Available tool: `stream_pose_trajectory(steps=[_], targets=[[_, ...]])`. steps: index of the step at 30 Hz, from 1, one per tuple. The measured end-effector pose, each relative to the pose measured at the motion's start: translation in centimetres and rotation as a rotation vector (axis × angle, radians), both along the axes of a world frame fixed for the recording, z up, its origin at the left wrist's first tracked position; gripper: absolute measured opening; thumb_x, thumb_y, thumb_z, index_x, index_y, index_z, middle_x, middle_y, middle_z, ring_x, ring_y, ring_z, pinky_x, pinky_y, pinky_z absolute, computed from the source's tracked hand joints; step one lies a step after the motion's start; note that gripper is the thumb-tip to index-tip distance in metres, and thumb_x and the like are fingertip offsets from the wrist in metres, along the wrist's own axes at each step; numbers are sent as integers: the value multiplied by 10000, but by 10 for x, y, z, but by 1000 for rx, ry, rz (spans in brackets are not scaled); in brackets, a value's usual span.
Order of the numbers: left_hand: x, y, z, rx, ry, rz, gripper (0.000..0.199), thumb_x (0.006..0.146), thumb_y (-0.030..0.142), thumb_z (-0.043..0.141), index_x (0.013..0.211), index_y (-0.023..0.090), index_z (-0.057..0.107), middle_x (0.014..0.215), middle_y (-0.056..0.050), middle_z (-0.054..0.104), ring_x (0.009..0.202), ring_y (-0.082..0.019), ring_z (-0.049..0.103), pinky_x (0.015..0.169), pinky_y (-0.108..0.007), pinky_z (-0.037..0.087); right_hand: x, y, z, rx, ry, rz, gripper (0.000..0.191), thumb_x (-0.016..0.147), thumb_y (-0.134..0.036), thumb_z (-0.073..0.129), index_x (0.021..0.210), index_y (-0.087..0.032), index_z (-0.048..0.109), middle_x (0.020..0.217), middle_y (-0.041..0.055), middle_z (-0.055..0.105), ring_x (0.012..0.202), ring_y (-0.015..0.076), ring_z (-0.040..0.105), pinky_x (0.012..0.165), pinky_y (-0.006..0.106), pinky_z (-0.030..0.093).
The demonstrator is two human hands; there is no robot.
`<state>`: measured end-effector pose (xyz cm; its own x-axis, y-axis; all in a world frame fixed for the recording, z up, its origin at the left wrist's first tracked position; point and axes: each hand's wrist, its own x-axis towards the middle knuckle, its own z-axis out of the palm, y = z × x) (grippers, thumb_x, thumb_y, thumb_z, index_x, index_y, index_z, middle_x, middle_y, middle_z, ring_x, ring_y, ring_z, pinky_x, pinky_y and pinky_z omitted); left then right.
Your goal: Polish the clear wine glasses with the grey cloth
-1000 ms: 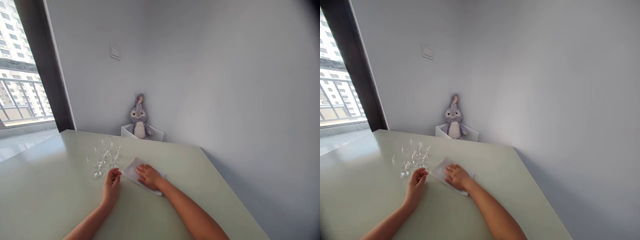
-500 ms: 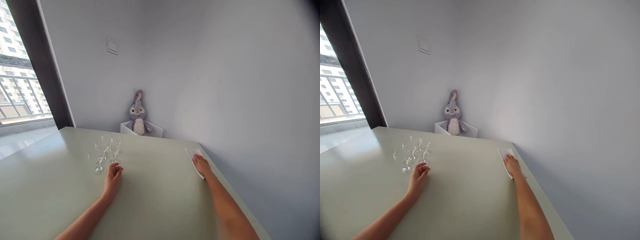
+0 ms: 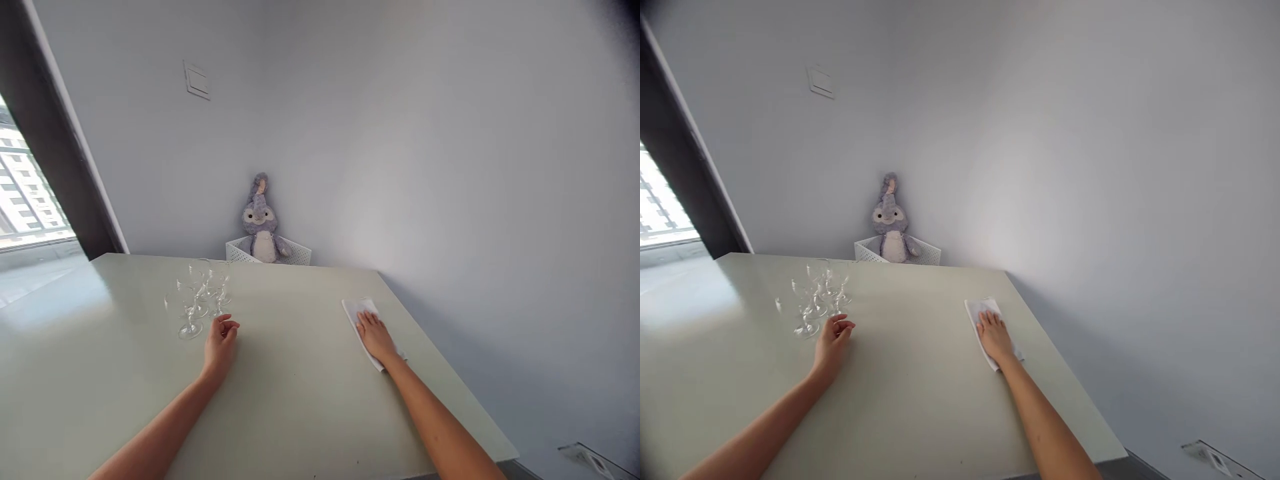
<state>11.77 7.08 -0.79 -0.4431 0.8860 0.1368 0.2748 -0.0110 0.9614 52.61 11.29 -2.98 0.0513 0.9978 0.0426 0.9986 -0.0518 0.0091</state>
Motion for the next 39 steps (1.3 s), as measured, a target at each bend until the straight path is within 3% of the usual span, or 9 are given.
stream_pose_trajectory(steps=[7, 12, 25, 39], targets=[[3, 0, 0, 50, -53, 86, 284, 663, 253, 476, 943, 201, 478, 872, -28, 552, 727, -155, 519, 677, -291, 421, -138, -16, 16, -19, 107, 333, 539, 897, -486, 174, 1356, -238, 307, 1445, 67, 230, 1321, 241, 171, 1041, 381, 107], [3, 0, -1, 48, -46, 142, 284, 671, 219, 463, 954, 198, 470, 921, -41, 539, 748, -149, 523, 679, -288, 436, -191, -37, 13, 37, 209, 445, 543, 892, -494, 188, 1339, -228, 346, 1439, 69, 246, 1318, 260, 178, 1043, 401, 118], [4, 5, -12, 44, 44, 67, 266, 677, 198, 471, 942, 210, 484, 932, -31, 522, 729, -135, 522, 685, -293, 426, -190, -41, 17, -1, 273, 491, 537, 892, -496, 188, 1334, -244, 358, 1432, 33, 270, 1322, 224, 183, 1056, 385, 133], [7, 9, -11, 58, 135, 93, 294, 680, 183, 475, 971, 217, 484, 997, -34, 488, 727, -130, 517, 714, -298, 412, -191, -42, 17, 18, 243, 502, 527, 896, -467, 186, 1322, -225, 378, 1430, 47, 272, 1319, 241, 187, 1051, 404, 132]])
